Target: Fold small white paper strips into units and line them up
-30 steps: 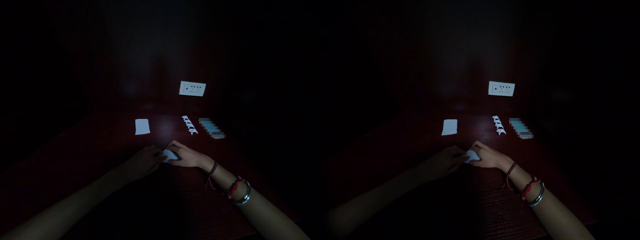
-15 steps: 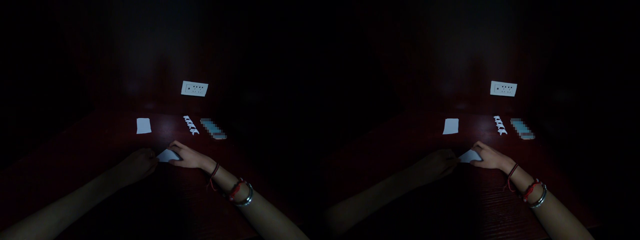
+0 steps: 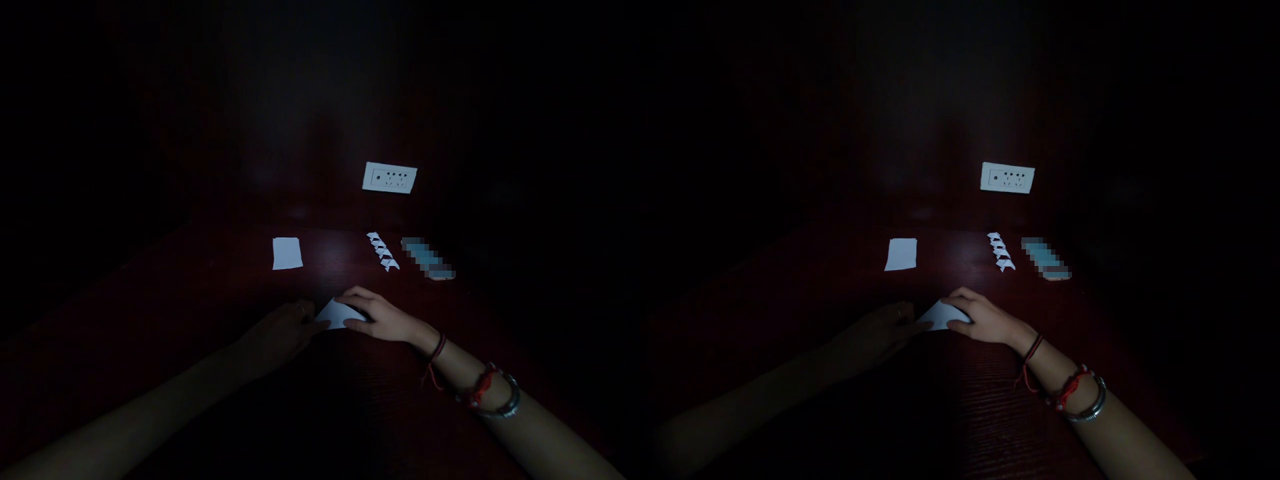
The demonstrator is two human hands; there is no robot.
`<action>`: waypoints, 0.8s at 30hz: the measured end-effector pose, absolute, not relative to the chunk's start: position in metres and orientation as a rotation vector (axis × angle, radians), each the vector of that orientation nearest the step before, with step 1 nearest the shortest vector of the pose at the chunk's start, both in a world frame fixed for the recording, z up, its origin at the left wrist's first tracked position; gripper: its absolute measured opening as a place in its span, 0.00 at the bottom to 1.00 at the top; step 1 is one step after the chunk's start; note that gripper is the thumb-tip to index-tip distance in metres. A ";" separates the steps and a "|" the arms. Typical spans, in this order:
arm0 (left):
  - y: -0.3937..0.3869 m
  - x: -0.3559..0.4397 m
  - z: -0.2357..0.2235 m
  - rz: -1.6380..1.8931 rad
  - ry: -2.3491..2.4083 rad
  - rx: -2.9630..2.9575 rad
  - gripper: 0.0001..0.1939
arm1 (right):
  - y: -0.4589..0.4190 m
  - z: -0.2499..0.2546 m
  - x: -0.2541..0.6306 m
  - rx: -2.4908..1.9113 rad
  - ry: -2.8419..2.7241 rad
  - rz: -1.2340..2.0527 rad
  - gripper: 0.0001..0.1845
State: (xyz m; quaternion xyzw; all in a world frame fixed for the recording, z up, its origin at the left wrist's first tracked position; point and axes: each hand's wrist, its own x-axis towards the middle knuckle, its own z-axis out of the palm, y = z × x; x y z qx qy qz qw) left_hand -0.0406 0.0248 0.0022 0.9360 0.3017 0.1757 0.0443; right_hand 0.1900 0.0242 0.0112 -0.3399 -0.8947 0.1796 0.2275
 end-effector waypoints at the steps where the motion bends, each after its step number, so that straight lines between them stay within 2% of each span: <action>1: 0.026 -0.040 0.000 0.569 0.941 2.780 0.12 | 0.024 0.011 0.191 -0.939 -2.449 0.514 0.24; 7: 0.032 -0.040 -0.011 0.622 0.773 2.613 0.14 | 0.026 0.009 0.194 -0.951 -2.406 0.585 0.18; 13: 0.031 -0.040 -0.005 0.586 0.697 2.641 0.15 | 0.027 0.010 0.190 -0.977 -2.401 0.458 0.12; 20: 0.034 -0.041 -0.012 0.564 0.779 2.900 0.17 | 0.025 0.013 0.184 -1.043 -2.456 0.393 0.07; 24: 0.035 -0.040 -0.007 0.471 0.835 3.098 0.13 | 0.026 0.012 0.184 -1.070 -2.466 0.377 0.06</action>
